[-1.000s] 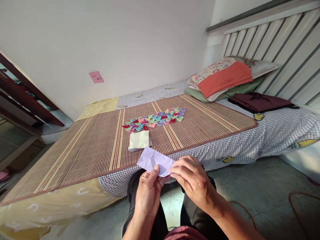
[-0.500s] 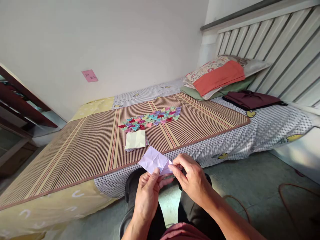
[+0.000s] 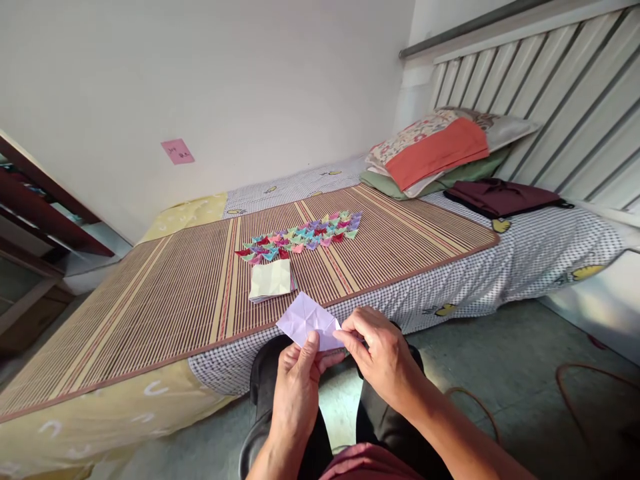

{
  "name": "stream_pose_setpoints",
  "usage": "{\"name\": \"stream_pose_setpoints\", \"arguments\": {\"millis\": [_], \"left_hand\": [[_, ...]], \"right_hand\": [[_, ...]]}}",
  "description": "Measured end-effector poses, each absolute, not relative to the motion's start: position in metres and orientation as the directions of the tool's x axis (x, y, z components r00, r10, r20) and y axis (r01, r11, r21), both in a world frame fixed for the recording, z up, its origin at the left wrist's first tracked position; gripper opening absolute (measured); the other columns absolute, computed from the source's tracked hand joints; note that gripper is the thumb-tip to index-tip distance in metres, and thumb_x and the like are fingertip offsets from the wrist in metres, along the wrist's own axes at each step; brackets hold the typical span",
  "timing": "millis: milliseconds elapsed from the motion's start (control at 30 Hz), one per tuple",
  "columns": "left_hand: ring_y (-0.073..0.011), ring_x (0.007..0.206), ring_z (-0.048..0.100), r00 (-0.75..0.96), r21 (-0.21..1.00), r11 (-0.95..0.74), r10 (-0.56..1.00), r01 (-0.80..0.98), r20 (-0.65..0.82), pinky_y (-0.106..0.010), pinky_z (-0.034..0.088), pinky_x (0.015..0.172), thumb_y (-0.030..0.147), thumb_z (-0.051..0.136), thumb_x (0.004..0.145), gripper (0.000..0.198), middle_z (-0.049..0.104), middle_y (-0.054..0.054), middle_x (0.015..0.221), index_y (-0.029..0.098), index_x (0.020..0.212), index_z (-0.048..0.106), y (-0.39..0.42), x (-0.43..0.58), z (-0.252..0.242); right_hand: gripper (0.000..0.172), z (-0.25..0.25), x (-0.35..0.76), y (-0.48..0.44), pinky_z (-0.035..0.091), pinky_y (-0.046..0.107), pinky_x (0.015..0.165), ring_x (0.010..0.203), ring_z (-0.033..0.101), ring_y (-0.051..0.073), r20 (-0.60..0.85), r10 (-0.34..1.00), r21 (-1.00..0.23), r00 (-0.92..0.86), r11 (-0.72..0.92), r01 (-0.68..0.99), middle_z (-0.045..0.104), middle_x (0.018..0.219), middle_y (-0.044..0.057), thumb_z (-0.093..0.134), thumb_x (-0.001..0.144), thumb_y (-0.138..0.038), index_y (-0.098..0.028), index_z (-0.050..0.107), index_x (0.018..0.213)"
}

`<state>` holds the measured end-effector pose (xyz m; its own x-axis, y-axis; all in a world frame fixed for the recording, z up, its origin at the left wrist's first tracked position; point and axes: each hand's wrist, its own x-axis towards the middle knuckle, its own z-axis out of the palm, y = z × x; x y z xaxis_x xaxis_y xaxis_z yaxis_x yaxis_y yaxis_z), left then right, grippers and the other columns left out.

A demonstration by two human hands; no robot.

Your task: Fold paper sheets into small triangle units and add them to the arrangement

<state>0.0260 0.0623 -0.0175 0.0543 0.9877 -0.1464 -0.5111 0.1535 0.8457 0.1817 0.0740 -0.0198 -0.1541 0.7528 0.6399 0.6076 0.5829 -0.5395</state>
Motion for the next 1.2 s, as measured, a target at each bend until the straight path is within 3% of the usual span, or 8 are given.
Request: {"name": "stream_pose_setpoints", "arguments": {"millis": [133, 300, 467, 667, 800, 967, 1200], "left_hand": [[-0.0275, 0.085, 0.080, 0.053, 0.833, 0.174, 0.984, -0.525, -0.172, -0.035, 0.067, 0.075, 0.044, 0.094, 0.076, 0.036, 0.084, -0.011, 0.086, 0.012, 0.089, 0.085, 0.063, 0.026, -0.015], [-0.0190, 0.068, 0.077, 0.041, 0.777, 0.209, 0.972, -0.594, -0.230, -0.029, 0.067, 0.070, 0.039, 0.098, 0.071, 0.033, 0.084, -0.010, 0.082, 0.011, 0.082, 0.084, 0.063, 0.025, -0.014], [-0.0211, 0.073, 0.079, 0.036, 0.769, 0.216, 0.969, -0.601, -0.244, -0.028, 0.068, 0.068, 0.040, 0.099, 0.069, 0.039, 0.085, -0.014, 0.089, 0.008, 0.086, 0.085, 0.062, 0.023, -0.014], [-0.0229, 0.077, 0.080, 0.054, 0.719, 0.243, 0.960, -0.651, -0.276, -0.032, 0.070, 0.073, 0.034, 0.100, 0.067, 0.036, 0.086, -0.015, 0.091, 0.007, 0.085, 0.085, 0.062, 0.021, -0.013], [-0.0198, 0.068, 0.078, 0.047, 0.683, 0.245, 0.954, -0.689, -0.295, -0.031, 0.070, 0.072, 0.030, 0.102, 0.063, 0.032, 0.084, -0.011, 0.080, 0.009, 0.077, 0.084, 0.062, 0.020, -0.014], [-0.0211, 0.079, 0.080, 0.052, 0.749, 0.201, 0.975, -0.631, -0.218, -0.030, 0.070, 0.076, 0.035, 0.098, 0.072, 0.031, 0.086, -0.012, 0.090, 0.009, 0.086, 0.086, 0.058, 0.021, -0.013], [-0.0152, 0.062, 0.075, 0.036, 0.709, 0.219, 0.964, -0.671, -0.263, -0.024, 0.068, 0.071, 0.031, 0.102, 0.064, 0.027, 0.081, -0.005, 0.068, 0.013, 0.070, 0.083, 0.061, 0.020, -0.012]], "right_hand": [[0.028, -0.018, 0.181, 0.075, 0.044, 0.032, 0.070, 0.073, 0.057, 0.020, 0.637, 0.751, -0.528, -0.171, 0.587, 0.614, 0.060, 0.075, 0.001, 0.056, 0.107, -0.016, -0.024, 0.052, 0.081], [0.028, -0.016, 0.179, 0.077, 0.044, 0.031, 0.069, 0.072, 0.057, 0.019, 0.633, 0.753, -0.542, -0.180, 0.597, 0.591, 0.061, 0.075, 0.001, 0.055, 0.107, -0.015, -0.024, 0.052, 0.081], [0.029, -0.015, 0.178, 0.075, 0.043, 0.031, 0.066, 0.070, 0.056, 0.018, 0.636, 0.751, -0.563, -0.179, 0.610, 0.557, 0.060, 0.074, 0.000, 0.056, 0.106, -0.015, -0.024, 0.054, 0.079], [0.023, -0.016, 0.176, 0.071, 0.046, 0.030, 0.069, 0.076, 0.060, 0.019, 0.588, 0.798, -0.689, -0.132, 0.579, 0.435, 0.062, 0.079, 0.001, 0.058, 0.106, -0.018, -0.023, 0.060, 0.084], [0.022, -0.016, 0.175, 0.070, 0.047, 0.029, 0.071, 0.079, 0.061, 0.018, 0.561, 0.816, -0.746, -0.138, 0.571, 0.344, 0.060, 0.082, 0.001, 0.060, 0.105, -0.018, -0.023, 0.062, 0.083], [0.026, -0.014, 0.175, 0.070, 0.045, 0.028, 0.068, 0.076, 0.058, 0.017, 0.513, 0.853, -0.793, -0.100, 0.515, 0.324, 0.058, 0.081, 0.000, 0.059, 0.105, -0.019, -0.023, 0.057, 0.079], [0.028, -0.008, 0.176, 0.065, 0.044, 0.027, 0.067, 0.074, 0.056, 0.016, 0.447, 0.876, -0.835, -0.182, 0.482, 0.268, 0.055, 0.081, -0.001, 0.060, 0.104, -0.020, -0.022, 0.055, 0.077]]}}
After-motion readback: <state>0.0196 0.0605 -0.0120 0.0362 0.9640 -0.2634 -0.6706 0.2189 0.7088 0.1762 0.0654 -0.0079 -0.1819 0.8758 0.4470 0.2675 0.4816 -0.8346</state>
